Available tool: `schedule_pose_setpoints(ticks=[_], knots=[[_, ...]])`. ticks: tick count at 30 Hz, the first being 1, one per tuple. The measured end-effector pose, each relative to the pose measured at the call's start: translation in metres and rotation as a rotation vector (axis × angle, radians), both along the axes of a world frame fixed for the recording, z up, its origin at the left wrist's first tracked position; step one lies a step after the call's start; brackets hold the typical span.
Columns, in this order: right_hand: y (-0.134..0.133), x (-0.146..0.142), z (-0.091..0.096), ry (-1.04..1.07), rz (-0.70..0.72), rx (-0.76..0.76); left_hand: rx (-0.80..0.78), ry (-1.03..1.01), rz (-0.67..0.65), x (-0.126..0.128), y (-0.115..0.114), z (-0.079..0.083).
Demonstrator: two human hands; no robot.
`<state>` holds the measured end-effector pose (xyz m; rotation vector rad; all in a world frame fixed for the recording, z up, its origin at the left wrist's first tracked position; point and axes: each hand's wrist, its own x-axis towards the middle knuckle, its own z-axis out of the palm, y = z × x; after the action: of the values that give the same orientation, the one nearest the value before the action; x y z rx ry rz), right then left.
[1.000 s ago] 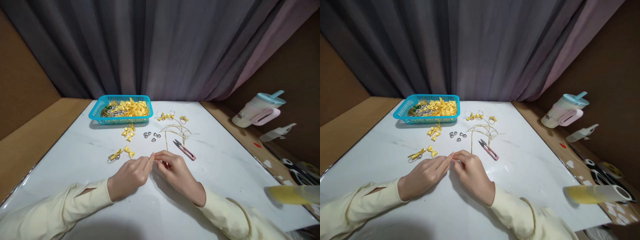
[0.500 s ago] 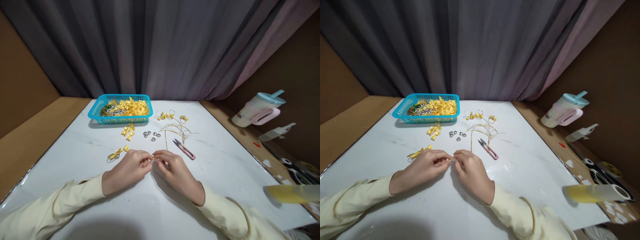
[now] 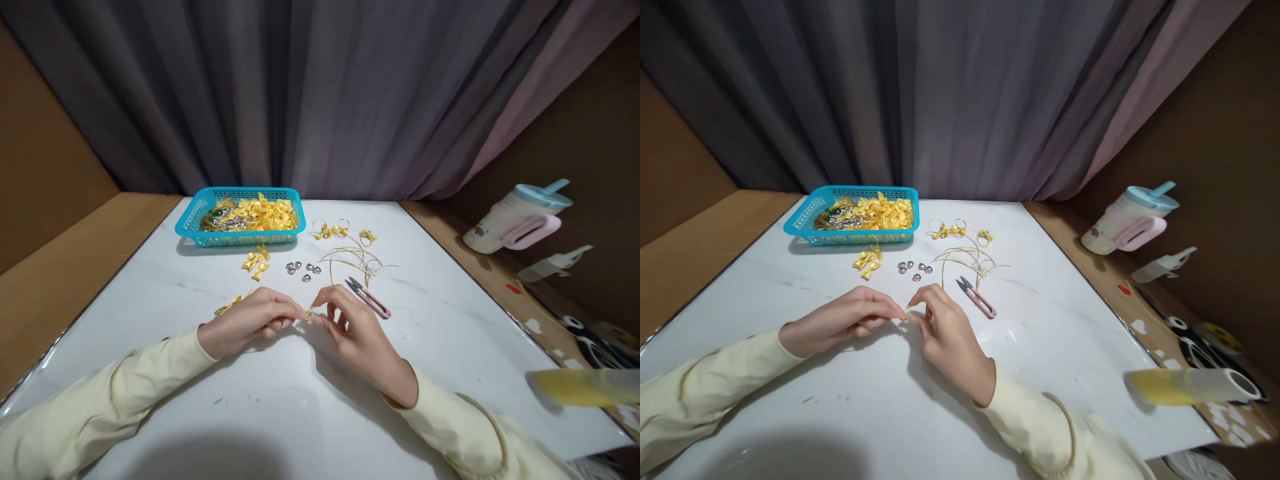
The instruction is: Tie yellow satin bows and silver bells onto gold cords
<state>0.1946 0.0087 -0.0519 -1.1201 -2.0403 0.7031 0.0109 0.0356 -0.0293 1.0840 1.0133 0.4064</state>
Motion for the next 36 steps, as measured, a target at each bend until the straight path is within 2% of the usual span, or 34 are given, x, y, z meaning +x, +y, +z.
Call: schedule_pose_setpoints(ticks=[9, 13, 18, 27, 36], knots=[[-0.003, -0.001, 0.006, 0.029, -0.031, 0.209, -0.052, -0.005, 0.007, -0.001, 0.001, -0.003], [-0.005, -0.002, 0.002, -0.058, 0.021, 0.231, -0.018, 0.003, 0.011, 0.000, 0.000, -0.005], [-0.004, -0.003, -0.007, -0.213, -0.039, 0.277, 0.004, 0.034, 0.025, 0.002, -0.001, -0.005], [-0.001, -0.003, -0.009, -0.249, -0.082, 0.302, -0.003, 0.026, 0.020, 0.003, -0.002, -0.001], [0.000, -0.003, -0.008, -0.200, 0.026, 0.262, -0.020, 0.010, 0.005, 0.002, -0.002, -0.006]])
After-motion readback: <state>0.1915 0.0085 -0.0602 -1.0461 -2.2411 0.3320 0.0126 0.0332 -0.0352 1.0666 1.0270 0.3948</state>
